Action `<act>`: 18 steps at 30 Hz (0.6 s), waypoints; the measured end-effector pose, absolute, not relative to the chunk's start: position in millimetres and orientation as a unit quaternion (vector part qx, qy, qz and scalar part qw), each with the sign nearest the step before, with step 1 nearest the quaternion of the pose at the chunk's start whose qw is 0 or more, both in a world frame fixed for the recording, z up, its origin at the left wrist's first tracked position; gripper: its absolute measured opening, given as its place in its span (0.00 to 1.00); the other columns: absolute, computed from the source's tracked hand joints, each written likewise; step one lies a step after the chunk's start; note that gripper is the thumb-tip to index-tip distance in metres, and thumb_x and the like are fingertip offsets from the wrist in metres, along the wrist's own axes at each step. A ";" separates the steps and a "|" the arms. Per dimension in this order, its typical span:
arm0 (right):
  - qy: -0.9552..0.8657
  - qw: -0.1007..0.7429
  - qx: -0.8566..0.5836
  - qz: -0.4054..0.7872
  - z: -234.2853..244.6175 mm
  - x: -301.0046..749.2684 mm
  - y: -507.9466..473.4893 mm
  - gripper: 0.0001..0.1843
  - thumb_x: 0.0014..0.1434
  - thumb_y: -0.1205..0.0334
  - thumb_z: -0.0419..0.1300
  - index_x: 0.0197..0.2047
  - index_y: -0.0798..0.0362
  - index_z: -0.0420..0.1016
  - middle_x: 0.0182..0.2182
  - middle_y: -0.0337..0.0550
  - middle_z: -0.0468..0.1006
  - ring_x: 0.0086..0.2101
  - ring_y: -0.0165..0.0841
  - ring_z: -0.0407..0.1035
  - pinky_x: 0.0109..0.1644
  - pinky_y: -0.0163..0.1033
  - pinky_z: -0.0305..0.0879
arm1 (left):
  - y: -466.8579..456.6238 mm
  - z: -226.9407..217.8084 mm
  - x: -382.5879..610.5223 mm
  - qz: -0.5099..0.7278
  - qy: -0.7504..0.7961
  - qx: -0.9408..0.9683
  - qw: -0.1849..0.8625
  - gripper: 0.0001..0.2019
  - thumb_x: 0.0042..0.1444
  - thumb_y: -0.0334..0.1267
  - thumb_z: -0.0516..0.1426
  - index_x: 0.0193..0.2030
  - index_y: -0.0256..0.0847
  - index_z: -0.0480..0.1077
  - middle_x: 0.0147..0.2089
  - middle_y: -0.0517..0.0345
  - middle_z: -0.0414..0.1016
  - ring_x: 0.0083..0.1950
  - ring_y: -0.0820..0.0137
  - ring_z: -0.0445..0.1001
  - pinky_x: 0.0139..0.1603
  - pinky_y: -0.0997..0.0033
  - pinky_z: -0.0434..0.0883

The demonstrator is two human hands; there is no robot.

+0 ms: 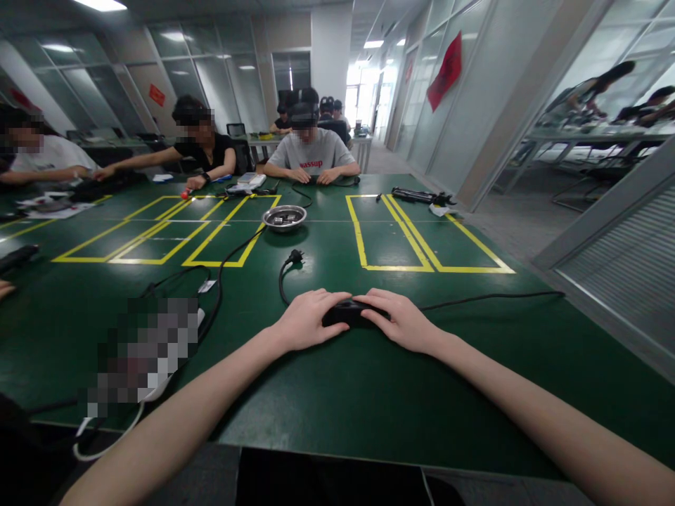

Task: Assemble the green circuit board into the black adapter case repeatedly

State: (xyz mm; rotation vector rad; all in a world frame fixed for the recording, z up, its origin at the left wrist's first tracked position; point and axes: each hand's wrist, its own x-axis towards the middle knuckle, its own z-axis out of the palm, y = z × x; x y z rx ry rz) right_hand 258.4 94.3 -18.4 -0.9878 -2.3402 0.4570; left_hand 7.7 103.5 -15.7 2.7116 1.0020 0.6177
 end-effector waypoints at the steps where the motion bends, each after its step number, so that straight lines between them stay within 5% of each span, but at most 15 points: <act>1: -0.864 0.284 -0.376 0.177 -18.1 257.3 94.3 0.17 0.72 0.58 0.52 0.54 0.49 0.79 0.43 0.49 0.81 0.44 0.43 0.76 0.51 0.49 0.73 | 103.5 -16.9 8.6 0.209 0.327 0.918 0.086 0.27 0.63 0.46 0.63 0.66 0.42 0.66 0.55 0.48 0.79 0.53 0.59 0.78 0.54 0.60 0.74; 4: -0.833 0.308 -0.399 0.228 -15.1 254.8 93.0 0.15 0.72 0.57 0.51 0.52 0.48 0.76 0.41 0.46 0.82 0.42 0.41 0.76 0.49 0.47 0.72 | 104.6 -19.6 11.6 0.215 0.305 0.927 0.045 0.28 0.64 0.44 0.62 0.68 0.41 0.63 0.61 0.44 0.75 0.58 0.57 0.76 0.58 0.58 0.74; 8: -0.783 0.298 -0.436 0.328 -11.2 255.3 91.1 0.12 0.72 0.51 0.50 0.48 0.49 0.68 0.25 0.34 0.73 0.26 0.33 0.68 0.33 0.37 0.66 | 104.2 -18.7 15.5 0.214 0.261 0.941 -0.024 0.20 0.69 0.42 0.56 0.66 0.41 0.67 0.60 0.43 0.76 0.59 0.56 0.76 0.59 0.54 0.72; 12: -0.766 0.276 -0.449 0.367 -12.0 257.2 90.9 0.16 0.74 0.49 0.43 0.43 0.48 0.65 0.22 0.32 0.70 0.21 0.31 0.65 0.29 0.37 0.63 | 101.3 -16.7 19.6 0.224 0.230 0.945 -0.060 0.17 0.73 0.42 0.52 0.62 0.36 0.68 0.59 0.41 0.78 0.59 0.55 0.75 0.60 0.52 0.71; 18: -0.879 0.294 -0.358 0.113 -8.0 261.5 91.0 0.13 0.68 0.52 0.59 0.50 0.49 0.75 0.44 0.50 0.81 0.44 0.43 0.76 0.48 0.46 0.71 | 103.0 -16.8 19.7 0.208 0.260 0.943 -0.028 0.17 0.73 0.46 0.50 0.58 0.36 0.70 0.50 0.43 0.80 0.53 0.57 0.77 0.58 0.53 0.72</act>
